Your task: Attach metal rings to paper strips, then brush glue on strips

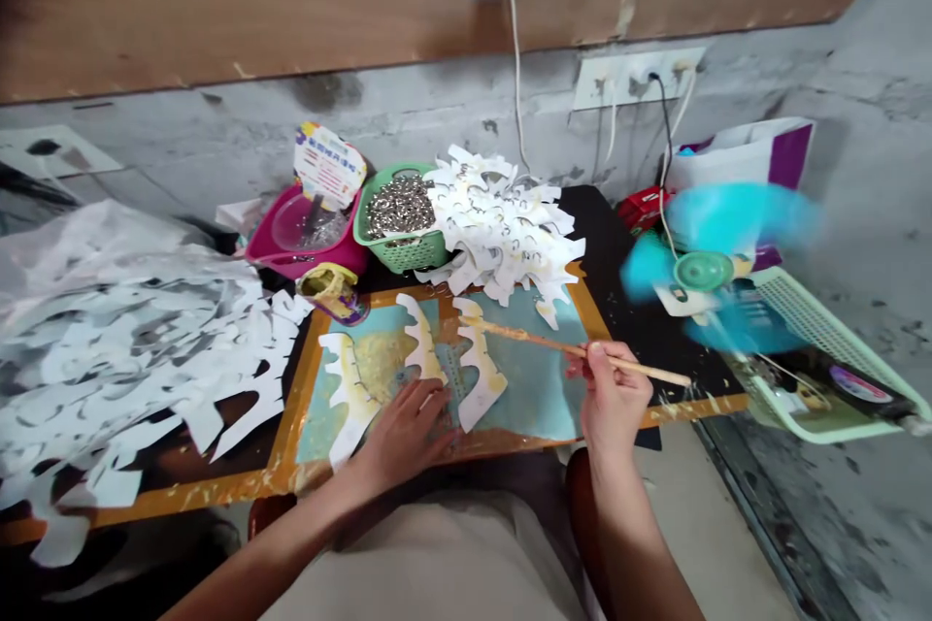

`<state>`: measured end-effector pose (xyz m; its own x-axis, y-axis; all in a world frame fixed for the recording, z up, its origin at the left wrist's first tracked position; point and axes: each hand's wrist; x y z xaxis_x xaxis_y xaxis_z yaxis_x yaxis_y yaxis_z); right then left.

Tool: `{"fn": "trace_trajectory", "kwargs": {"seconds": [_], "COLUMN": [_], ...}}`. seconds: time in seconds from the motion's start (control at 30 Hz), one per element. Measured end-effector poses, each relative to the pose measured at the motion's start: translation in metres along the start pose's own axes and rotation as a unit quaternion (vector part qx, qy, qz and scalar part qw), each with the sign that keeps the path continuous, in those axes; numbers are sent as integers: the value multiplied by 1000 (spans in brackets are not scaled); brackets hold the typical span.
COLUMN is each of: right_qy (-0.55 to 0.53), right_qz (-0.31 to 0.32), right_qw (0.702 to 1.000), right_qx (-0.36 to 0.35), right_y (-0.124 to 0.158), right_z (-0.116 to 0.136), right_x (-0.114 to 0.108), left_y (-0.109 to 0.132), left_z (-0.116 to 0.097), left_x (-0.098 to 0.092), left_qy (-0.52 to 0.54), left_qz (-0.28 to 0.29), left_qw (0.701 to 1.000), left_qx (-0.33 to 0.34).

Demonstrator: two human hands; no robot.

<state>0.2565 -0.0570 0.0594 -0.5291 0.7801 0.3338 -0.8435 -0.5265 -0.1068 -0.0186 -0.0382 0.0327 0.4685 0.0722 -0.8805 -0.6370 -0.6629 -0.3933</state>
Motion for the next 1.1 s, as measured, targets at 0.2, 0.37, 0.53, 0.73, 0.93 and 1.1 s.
{"fn": "trace_trajectory", "kwargs": {"seconds": [0.2,0.37,0.53,0.73,0.93,1.1], "right_qy": [121,134,127,115,122,96], "right_qz": [28,63,98,115,81,30], "right_qw": [990,989,987,986,987,985], "right_qx": [-59,-25,-2,-19,-66,-141], "right_y": [2,1,0,-3,-5,-12], "right_z": [4,5,-1,-9,-19,-21], "right_x": [-22,-40,-45,-37,-18,-6], "left_y": [-17,-13,-17,-26,-23,-20], "left_z": [-28,-27,-22,-19,-18,-18], "left_x": [24,36,37,38,42,44], "left_qy": [-14,-62,-59,-83,-107,-123], "left_qz": [46,63,49,108,114,93], "left_qw": [999,996,997,990,987,987], "left_qx": [23,34,25,26,22,32]}}
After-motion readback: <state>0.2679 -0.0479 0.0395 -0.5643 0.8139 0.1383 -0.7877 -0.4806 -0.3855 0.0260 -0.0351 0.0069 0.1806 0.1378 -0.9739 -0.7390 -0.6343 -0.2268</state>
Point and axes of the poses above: each hand's wrist, its own y-axis away from the middle knuckle, its own x-axis out of the palm, z = x × y, and after that the axes turned 8 degrees about -z, right-handed
